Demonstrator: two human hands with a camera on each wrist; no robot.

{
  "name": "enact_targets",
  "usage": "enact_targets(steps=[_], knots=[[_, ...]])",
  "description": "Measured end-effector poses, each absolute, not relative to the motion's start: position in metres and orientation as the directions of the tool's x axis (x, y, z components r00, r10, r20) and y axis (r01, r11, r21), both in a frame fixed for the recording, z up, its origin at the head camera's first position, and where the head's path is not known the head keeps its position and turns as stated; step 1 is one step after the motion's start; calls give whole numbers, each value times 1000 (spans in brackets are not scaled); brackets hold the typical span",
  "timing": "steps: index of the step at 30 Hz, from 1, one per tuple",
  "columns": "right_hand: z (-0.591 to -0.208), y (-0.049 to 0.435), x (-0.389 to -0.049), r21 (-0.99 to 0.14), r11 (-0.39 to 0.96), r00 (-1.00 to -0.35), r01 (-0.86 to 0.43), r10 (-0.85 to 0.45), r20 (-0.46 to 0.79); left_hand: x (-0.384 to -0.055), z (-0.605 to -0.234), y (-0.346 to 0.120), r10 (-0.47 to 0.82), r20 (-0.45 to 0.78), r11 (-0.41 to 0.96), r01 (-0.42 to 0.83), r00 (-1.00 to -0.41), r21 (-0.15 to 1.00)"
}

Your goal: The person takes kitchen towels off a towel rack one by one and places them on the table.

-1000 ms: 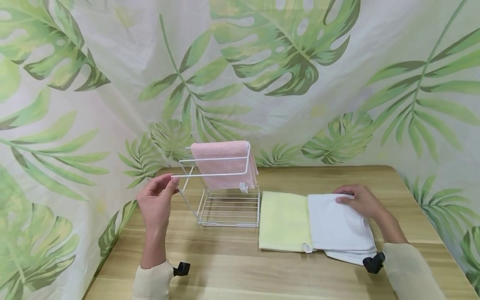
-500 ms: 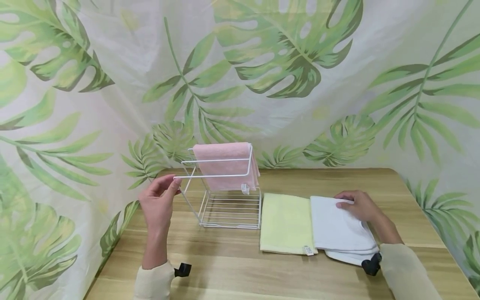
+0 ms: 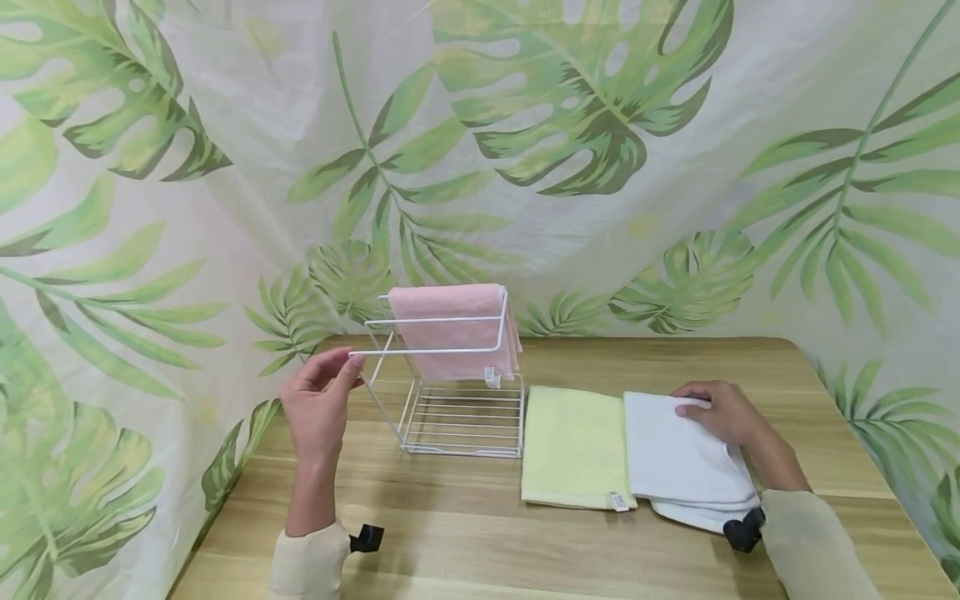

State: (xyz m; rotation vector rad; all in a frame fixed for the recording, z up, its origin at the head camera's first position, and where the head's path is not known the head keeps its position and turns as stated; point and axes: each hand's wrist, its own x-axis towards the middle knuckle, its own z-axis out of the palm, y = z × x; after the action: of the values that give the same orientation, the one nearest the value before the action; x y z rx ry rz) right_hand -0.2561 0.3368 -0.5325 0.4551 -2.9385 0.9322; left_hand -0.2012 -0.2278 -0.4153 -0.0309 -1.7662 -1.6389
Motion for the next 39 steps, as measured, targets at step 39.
enact_targets(steps=[39], knots=[[-388,218,-271,-622,603,-865,-500,-391,316,-205,-420,-223,-455,515,255,448,-726,857]])
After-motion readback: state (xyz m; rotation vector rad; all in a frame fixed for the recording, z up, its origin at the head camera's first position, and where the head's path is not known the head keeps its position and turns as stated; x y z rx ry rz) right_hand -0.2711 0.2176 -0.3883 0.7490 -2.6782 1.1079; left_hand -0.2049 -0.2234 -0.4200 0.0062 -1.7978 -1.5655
